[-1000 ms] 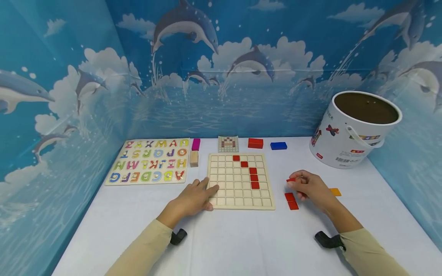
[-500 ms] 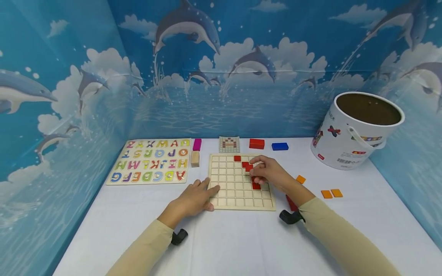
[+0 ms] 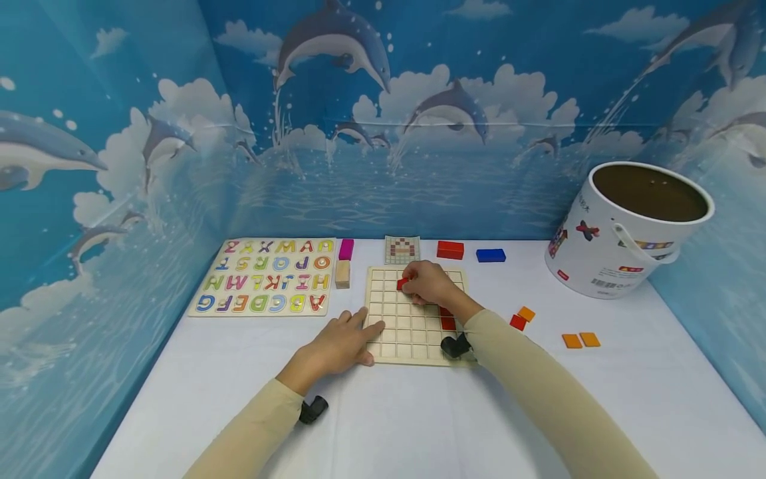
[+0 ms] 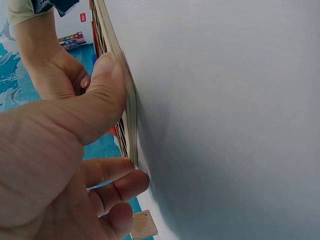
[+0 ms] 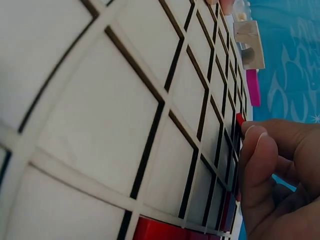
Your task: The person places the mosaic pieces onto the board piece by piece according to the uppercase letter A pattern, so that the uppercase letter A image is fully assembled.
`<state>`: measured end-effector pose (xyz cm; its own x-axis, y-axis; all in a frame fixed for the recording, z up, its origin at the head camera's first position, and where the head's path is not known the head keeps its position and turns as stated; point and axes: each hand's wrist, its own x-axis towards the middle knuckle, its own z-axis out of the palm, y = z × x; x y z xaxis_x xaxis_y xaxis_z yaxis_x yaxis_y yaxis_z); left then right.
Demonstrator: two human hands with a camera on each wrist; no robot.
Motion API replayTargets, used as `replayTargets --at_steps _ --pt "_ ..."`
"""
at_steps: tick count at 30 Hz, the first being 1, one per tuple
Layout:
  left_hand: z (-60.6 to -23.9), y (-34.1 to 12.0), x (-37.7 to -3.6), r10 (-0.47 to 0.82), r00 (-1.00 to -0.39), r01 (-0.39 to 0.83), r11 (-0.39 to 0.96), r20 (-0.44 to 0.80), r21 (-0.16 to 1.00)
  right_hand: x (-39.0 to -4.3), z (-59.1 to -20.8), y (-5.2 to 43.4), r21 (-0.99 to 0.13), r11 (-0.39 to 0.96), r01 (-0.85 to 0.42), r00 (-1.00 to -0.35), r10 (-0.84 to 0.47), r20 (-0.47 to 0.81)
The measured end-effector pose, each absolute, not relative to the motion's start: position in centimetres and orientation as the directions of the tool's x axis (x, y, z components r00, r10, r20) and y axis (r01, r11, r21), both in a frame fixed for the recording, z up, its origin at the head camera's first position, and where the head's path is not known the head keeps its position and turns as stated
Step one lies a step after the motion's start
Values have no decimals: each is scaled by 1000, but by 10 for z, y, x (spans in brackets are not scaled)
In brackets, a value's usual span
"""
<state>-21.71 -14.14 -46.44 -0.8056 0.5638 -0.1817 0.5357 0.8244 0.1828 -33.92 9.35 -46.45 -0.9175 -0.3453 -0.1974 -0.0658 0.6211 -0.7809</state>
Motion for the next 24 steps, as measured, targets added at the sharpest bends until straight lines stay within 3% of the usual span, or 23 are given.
replayTargets --at_steps 7,11,18,24 --pt "-464 -141 -217 560 -808 533 827 -184 178 -341 -468 93 -692 706 -152 -923 -352 -155" --pt "-462 -139 -218 558 -809 532 829 -186 174 -338 -460 107 -751 650 -118 -936 -325 -135" --pt "-461 -140 -217 552 -810 522 832 -196 187 -318 -436 184 -868 497 -1 -953 -262 -149" --pt "-461 -140 -216 552 -809 515 831 -201 208 -294 -433 258 -861 497 112 -970 -134 -203"
